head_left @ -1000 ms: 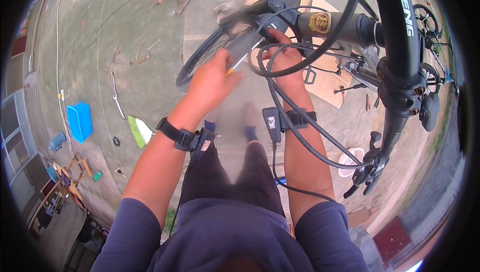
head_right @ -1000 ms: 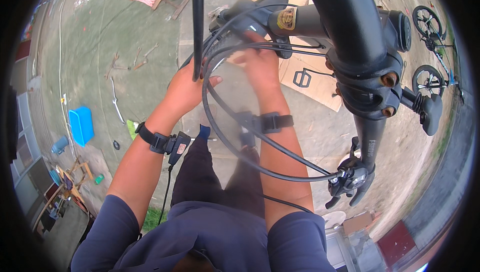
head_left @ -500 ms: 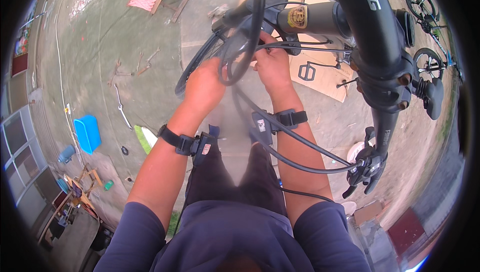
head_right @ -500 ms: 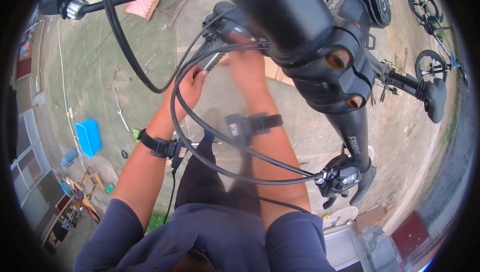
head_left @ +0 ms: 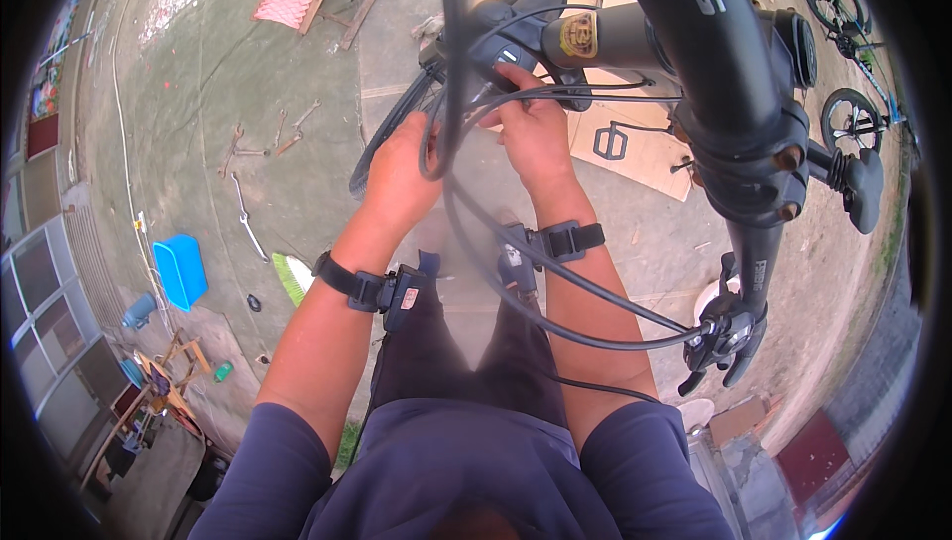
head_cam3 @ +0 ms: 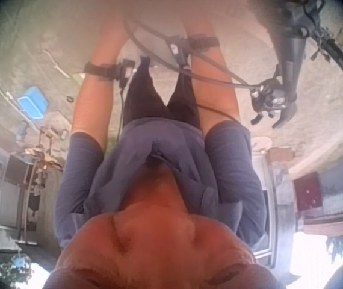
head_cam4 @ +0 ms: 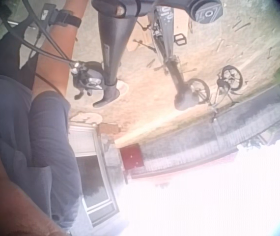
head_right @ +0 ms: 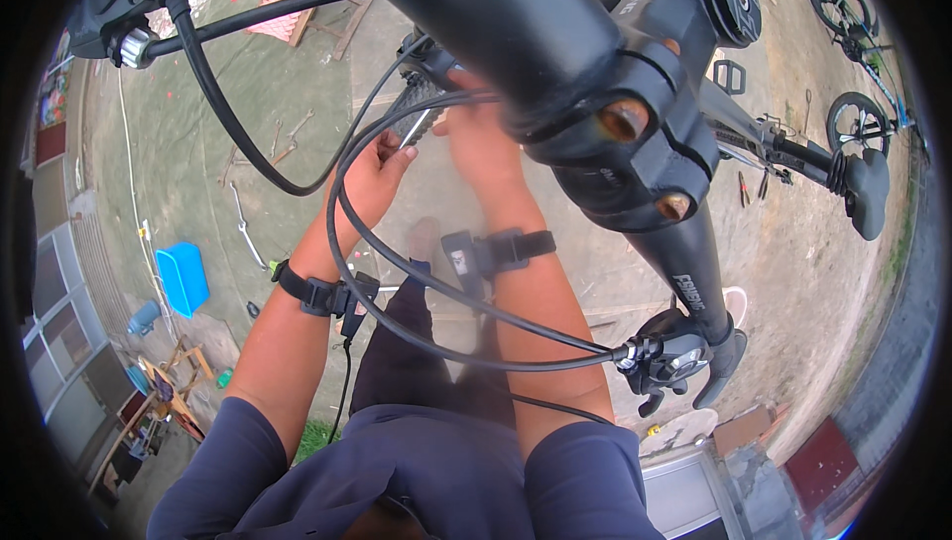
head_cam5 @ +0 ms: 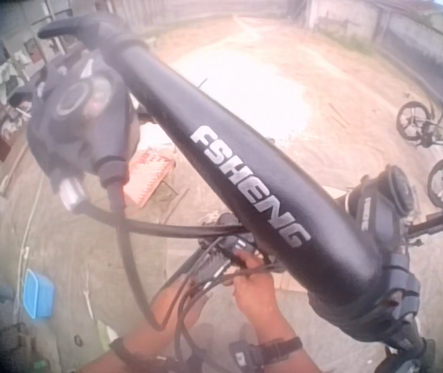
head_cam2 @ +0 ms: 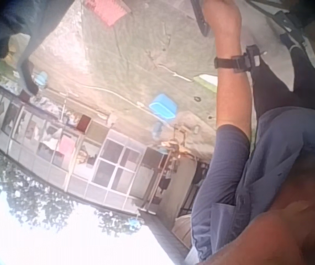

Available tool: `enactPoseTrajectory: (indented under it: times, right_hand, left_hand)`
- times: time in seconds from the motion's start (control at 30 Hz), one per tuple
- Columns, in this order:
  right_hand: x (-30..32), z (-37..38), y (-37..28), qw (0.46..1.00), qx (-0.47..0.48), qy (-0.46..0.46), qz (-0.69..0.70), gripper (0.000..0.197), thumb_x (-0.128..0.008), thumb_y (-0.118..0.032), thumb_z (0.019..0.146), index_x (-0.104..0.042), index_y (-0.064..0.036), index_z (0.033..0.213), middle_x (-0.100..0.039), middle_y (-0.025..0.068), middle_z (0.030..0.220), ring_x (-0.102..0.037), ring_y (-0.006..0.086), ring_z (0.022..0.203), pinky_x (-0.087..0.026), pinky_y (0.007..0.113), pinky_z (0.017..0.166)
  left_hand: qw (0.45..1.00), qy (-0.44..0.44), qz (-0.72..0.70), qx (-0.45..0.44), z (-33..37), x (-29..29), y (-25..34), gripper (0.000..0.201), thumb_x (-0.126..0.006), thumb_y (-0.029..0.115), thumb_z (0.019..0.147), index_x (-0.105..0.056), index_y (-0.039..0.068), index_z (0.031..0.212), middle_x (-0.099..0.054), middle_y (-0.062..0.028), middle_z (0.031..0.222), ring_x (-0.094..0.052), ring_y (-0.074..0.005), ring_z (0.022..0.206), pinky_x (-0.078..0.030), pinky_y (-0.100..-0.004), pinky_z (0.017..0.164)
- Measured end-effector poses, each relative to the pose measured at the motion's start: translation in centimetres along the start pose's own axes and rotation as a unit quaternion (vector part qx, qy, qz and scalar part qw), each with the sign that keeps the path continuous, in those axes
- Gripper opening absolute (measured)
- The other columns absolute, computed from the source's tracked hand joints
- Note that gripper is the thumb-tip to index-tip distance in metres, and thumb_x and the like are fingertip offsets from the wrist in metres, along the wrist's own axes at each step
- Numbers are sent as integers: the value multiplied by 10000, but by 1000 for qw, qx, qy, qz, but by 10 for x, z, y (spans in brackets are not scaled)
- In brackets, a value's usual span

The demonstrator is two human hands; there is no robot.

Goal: The person cleans a bicycle by wiping different parts of the frame, wheels, and gears with a cloth, and then uses a screwdriver to work on the front fork area.

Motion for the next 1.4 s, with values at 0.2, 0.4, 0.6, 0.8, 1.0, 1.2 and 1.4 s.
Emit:
enactPoseTrajectory:
  times: [0.2,0.4,0.6,0.8,1.0,1.2,1.4]
  right_hand:
    - [-1,-2,-2,1000,-2,4,23,532,-495,-84,892,-564,-38,1418,-738,91,981,-698,124,824,-501,272,640]
    - [0,3,10,999,41,-1,-32,512,-488,-74,907,-562,-34,1412,-744,91,931,-699,137,834,-509,277,652]
    - [-1,5,16,998,22,-11,-64,498,-492,-76,916,-566,-36,1407,-743,87,903,-687,132,815,-513,275,657]
    - [-2,4,14,997,26,-14,-68,492,-493,-78,917,-573,-42,1401,-742,86,909,-685,128,816,-513,274,645]
    - [-1,2,11,996,57,-21,-70,490,-503,-94,913,-583,-44,1394,-741,82,925,-685,128,822,-517,274,646]
    - [-4,-1,4,998,33,-24,-55,482,-509,-104,918,-588,-46,1390,-742,82,933,-688,128,835,-521,275,653]
    - [-2,5,20,964,208,34,-160,458,-513,-100,931,-599,-56,1378,-736,89,936,-680,120,803,-512,271,651]
  left_hand:
    - [1000,-23,-16,-13,1,-9,-2,177,-656,161,977,-613,-10,994,-615,-69,731,-624,-149,666,-504,-332,632]
    - [994,-51,-87,44,0,-13,-6,213,-680,186,945,-619,25,1070,-678,-150,887,-659,-319,813,-522,-417,713]
    - [995,-26,-90,25,-2,-13,-9,228,-692,210,931,-638,37,1070,-699,-175,912,-680,-377,844,-531,-444,755]
    - [993,-37,-99,56,-2,-14,-8,216,-691,208,924,-642,36,1045,-684,-174,885,-669,-375,818,-524,-426,738]
    - [998,-21,-56,23,-2,-10,2,211,-670,231,936,-642,38,1014,-682,-179,891,-671,-387,833,-525,-438,735]
    - [999,-39,3,-2,7,-6,4,184,-691,206,922,-639,41,982,-669,-170,874,-666,-407,866,-536,-457,745]
    - [994,-25,46,-94,12,9,33,151,-681,173,914,-633,34,950,-661,-167,838,-664,-409,866,-534,-461,731]
Point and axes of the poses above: each hand's wrist, its own z-axis towards the middle knuckle, its own x-axis out of the back of the hand, y = z × x, the point moved 9 cm from there along z, towards the middle knuckle
